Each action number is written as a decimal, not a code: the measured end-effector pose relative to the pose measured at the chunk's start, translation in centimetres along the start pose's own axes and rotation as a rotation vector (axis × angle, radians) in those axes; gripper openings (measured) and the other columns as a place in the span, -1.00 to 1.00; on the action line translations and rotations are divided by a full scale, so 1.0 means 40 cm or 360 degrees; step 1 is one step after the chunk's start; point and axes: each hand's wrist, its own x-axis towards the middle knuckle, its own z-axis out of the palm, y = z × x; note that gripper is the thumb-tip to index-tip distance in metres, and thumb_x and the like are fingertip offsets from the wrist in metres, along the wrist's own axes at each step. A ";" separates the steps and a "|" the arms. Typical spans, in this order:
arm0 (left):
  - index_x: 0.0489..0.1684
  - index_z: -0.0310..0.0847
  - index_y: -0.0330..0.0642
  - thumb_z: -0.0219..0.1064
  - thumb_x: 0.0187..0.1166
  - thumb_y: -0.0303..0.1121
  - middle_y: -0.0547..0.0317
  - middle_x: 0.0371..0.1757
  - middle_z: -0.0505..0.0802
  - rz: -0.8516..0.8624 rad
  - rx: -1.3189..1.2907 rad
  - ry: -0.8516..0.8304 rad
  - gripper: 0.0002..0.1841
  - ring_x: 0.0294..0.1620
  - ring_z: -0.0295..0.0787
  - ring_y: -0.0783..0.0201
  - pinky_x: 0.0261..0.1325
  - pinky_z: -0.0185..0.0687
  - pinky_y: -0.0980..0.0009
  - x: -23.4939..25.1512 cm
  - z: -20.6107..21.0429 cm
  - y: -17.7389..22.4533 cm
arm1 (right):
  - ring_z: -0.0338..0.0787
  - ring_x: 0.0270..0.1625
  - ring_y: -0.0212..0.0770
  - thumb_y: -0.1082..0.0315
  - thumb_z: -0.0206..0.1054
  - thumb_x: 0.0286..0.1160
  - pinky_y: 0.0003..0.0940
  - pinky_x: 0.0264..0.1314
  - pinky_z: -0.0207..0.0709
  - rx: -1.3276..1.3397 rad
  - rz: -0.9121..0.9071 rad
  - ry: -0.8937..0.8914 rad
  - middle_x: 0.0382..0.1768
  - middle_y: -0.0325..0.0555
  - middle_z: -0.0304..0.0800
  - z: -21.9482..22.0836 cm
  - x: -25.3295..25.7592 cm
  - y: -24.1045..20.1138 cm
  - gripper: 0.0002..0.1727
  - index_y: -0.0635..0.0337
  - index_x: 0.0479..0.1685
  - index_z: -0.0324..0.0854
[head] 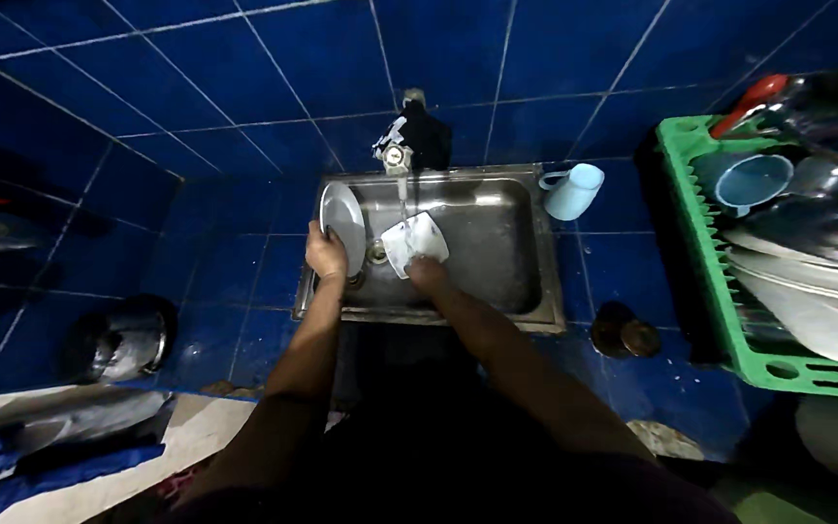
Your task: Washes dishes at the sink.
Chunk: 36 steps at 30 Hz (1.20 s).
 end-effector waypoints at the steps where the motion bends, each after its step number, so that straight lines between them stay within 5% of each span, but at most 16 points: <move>1: 0.50 0.54 -0.16 0.16 0.78 -0.26 -0.27 0.22 0.83 -0.0062 0.0010 -0.0037 -0.61 0.28 0.79 -0.27 0.33 0.60 -0.30 0.004 0.011 -0.026 | 0.59 0.54 0.30 0.39 0.07 0.79 0.27 0.59 0.39 -0.0069 -0.0038 -0.0078 0.49 0.26 0.61 -0.017 0.003 -0.006 -0.62 0.18 0.43 0.65; 4: 0.56 0.50 -0.18 0.21 0.77 -0.26 -0.32 0.25 0.81 -0.0261 -0.0141 -0.0192 -0.57 0.31 0.76 -0.32 0.36 0.56 -0.34 -0.010 0.049 -0.097 | 0.67 0.44 0.33 0.42 0.06 0.80 0.31 0.46 0.50 -0.0155 -0.0071 -0.0152 0.42 0.27 0.67 -0.045 -0.009 -0.022 -0.62 0.20 0.44 0.64; 8: 0.63 0.38 -0.27 0.25 0.76 -0.17 -0.41 0.34 0.74 -0.0452 -0.0344 -0.0383 -0.46 0.38 0.68 -0.36 0.44 0.50 -0.33 -0.048 0.119 -0.172 | 0.57 0.57 0.32 0.33 0.05 0.85 0.27 0.64 0.34 0.0002 0.0129 -0.0227 0.45 0.33 0.65 -0.081 -0.055 -0.027 -0.59 0.38 0.43 0.61; 11: 0.75 0.13 -0.24 0.33 0.70 -0.15 -0.43 0.37 0.71 -0.0542 -0.0205 -0.0577 -0.30 0.38 0.69 -0.33 0.43 0.54 -0.27 -0.053 0.150 -0.195 | 0.58 0.56 0.32 0.31 0.08 0.83 0.32 0.60 0.37 -0.0148 0.0143 -0.0360 0.46 0.30 0.65 -0.098 -0.059 -0.005 -0.60 0.37 0.40 0.63; 14: 0.84 -0.23 -0.36 0.41 0.61 -0.28 -0.52 0.62 0.43 -0.0419 0.0176 -0.0751 -0.08 0.53 0.56 -0.35 0.50 0.53 -0.16 -0.060 0.175 -0.195 | 0.64 0.51 0.28 0.21 0.20 0.76 0.31 0.50 0.49 -0.0147 0.0285 -0.0022 0.45 0.24 0.66 -0.092 -0.043 0.071 -0.59 0.17 0.45 0.64; 17: 0.77 0.06 -0.45 0.44 0.55 -0.25 -0.52 0.78 0.17 -0.0011 0.0238 -0.0616 -0.15 0.77 0.17 -0.38 0.74 0.23 -0.13 -0.092 0.222 -0.175 | 0.66 0.49 0.28 0.20 0.21 0.74 0.27 0.41 0.60 0.0044 0.0655 0.0444 0.55 0.25 0.56 -0.108 -0.020 0.148 -0.55 0.12 0.52 0.60; 21: 0.64 0.28 -0.35 0.22 0.78 -0.21 -0.33 0.41 0.69 0.0132 -0.0252 -0.1102 -0.44 0.43 0.66 -0.21 0.50 0.55 -0.12 -0.146 0.289 -0.042 | 0.66 0.50 0.26 0.27 0.26 0.67 0.32 0.45 0.53 0.0540 0.1055 0.0461 0.48 0.20 0.66 -0.112 -0.019 0.202 -0.53 0.13 0.54 0.58; 26: 0.30 0.62 -0.36 0.30 0.66 -0.35 -0.36 0.35 0.71 0.0063 -0.0077 -0.1011 -0.65 0.39 0.66 -0.29 0.39 0.57 -0.25 -0.155 0.340 0.043 | 0.68 0.45 0.28 0.39 0.34 0.53 0.34 0.41 0.54 0.0723 0.1076 0.0490 0.42 0.25 0.67 -0.096 -0.049 0.219 -0.50 0.17 0.50 0.57; 32: 0.15 0.70 -0.31 0.37 0.63 -0.20 -0.34 0.13 0.82 0.0047 0.0093 -0.1052 -0.65 0.21 0.77 -0.33 0.23 0.62 -0.35 -0.125 0.327 0.065 | 0.74 0.37 0.26 0.27 0.38 0.55 0.32 0.38 0.57 0.0857 0.1114 0.0483 0.30 0.25 0.75 -0.104 -0.070 0.237 -0.59 0.24 0.32 0.66; 36: 0.31 0.46 -0.37 0.32 0.61 -0.45 -0.32 0.13 0.76 -0.0176 -0.0725 -0.1015 -0.65 0.09 0.74 -0.16 0.12 0.66 -0.13 -0.142 0.348 0.029 | 0.75 0.32 0.32 0.19 0.41 0.58 0.37 0.39 0.54 0.1075 0.1035 0.0389 0.21 0.36 0.76 -0.168 -0.096 0.241 -0.56 0.38 0.23 0.68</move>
